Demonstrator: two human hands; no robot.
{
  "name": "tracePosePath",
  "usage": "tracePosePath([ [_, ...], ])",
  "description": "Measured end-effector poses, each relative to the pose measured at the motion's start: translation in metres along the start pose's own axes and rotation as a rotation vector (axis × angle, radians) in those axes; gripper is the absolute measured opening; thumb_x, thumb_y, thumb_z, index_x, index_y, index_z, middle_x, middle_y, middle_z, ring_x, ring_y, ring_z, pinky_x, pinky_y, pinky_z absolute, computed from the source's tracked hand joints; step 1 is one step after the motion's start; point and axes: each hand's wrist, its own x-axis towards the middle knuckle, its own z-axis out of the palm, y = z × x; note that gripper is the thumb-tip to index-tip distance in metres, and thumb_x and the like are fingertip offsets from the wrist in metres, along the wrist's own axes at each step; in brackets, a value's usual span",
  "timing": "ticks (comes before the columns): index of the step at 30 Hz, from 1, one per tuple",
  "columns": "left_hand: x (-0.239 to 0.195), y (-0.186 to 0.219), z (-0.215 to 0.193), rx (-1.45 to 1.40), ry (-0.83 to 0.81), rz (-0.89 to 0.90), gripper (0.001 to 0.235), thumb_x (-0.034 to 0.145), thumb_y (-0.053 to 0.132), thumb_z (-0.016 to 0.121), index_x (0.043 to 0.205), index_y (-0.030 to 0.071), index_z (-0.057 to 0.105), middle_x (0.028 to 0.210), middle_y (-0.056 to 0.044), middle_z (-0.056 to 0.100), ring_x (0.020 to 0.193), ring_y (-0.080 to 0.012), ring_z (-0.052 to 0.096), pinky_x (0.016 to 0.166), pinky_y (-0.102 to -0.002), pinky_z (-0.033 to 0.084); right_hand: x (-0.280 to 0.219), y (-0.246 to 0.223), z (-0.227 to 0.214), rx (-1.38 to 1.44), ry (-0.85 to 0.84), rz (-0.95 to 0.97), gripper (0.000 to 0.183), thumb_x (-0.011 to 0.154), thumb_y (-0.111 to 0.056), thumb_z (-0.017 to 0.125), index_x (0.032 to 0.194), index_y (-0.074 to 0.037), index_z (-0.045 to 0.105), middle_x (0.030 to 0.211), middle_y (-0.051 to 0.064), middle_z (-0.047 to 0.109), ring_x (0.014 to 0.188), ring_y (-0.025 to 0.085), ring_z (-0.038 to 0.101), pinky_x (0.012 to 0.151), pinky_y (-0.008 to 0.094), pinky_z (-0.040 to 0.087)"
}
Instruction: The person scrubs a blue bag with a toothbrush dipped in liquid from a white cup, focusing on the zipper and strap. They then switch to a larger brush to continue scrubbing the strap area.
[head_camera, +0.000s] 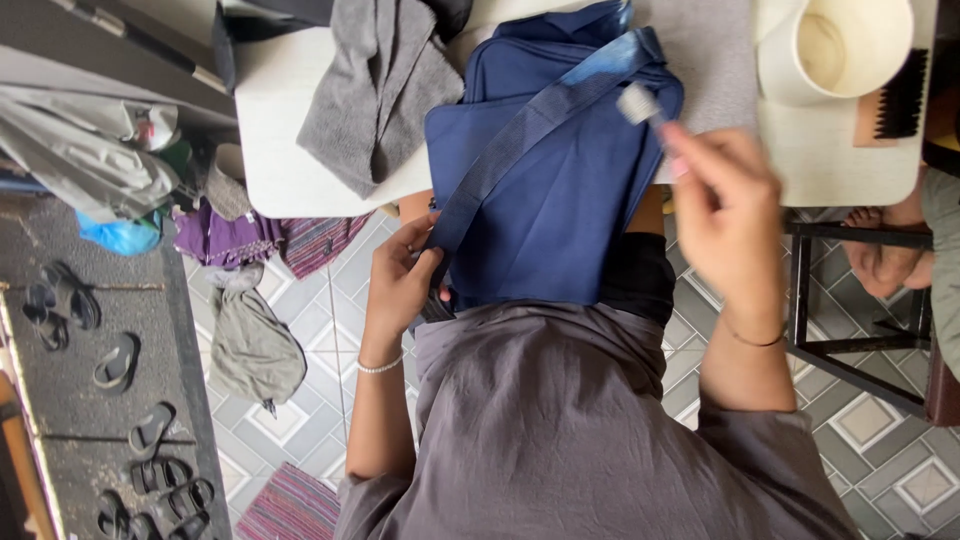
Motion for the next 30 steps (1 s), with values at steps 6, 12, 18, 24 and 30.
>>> tracePosePath([
  [6, 0.007, -0.006, 0.003, -0.453, 0.087, 0.068, 0.039, 0.101, 0.011, 0.045, 0.125, -0.016, 0.058, 0.104, -0.026, 0.074, 0.051, -0.0282, 0.071, 0.041, -0.034, 0.06, -0.039, -0.054, 0.113, 0.272, -0.094, -0.004, 0.035, 0.095, 0.003, 0.067, 0.127, -0.011, 0.076, 0.095, 0.009, 0.071, 0.079, 0.026, 0.071, 0.069, 0.034, 0.058],
  [12, 0.011, -0.021, 0.005, -0.373, 0.028, 0.162, 0.05, 0.109, 0.029, 0.039, 0.136, -0.01, 0.053, 0.106, -0.024, 0.074, 0.056, -0.0258, 0.072, 0.045, -0.033, 0.061, -0.048, -0.036, 0.146, 0.082, -0.115, -0.108, 0.037, 0.097, 0.001, 0.064, 0.13, -0.012, 0.075, 0.095, 0.009, 0.068, 0.073, 0.025, 0.072, 0.061, 0.034, 0.06],
  [18, 0.018, -0.029, 0.007, -0.266, 0.071, 0.193, 0.037, 0.098, 0.009, 0.052, 0.13, -0.009, 0.06, 0.102, -0.022, 0.073, 0.06, -0.0234, 0.07, 0.048, -0.033, 0.062, -0.042, -0.026, 0.138, -0.05, -0.109, -0.149, 0.039, 0.099, -0.001, 0.06, 0.133, -0.014, 0.074, 0.094, 0.005, 0.065, 0.07, 0.024, 0.071, 0.06, 0.034, 0.06],
  [24, 0.019, -0.045, 0.0, 0.009, 0.12, 0.213, 0.029, 0.09, 0.002, 0.069, 0.117, -0.006, 0.07, 0.09, -0.019, 0.075, 0.066, -0.0217, 0.073, 0.052, -0.031, 0.061, -0.033, -0.018, 0.13, -0.139, -0.106, -0.217, 0.036, 0.1, -0.003, 0.059, 0.13, -0.014, 0.076, 0.094, 0.004, 0.063, 0.069, 0.022, 0.07, 0.057, 0.03, 0.058],
  [30, 0.022, -0.051, 0.006, -0.057, 0.152, 0.237, 0.027, 0.092, -0.002, 0.065, 0.119, -0.007, 0.068, 0.088, -0.017, 0.075, 0.063, -0.017, 0.07, 0.055, -0.029, 0.06, -0.04, -0.019, 0.132, -0.203, -0.12, -0.248, 0.036, 0.099, -0.007, 0.06, 0.128, -0.019, 0.076, 0.093, 0.0, 0.061, 0.065, 0.02, 0.068, 0.057, 0.031, 0.057],
])
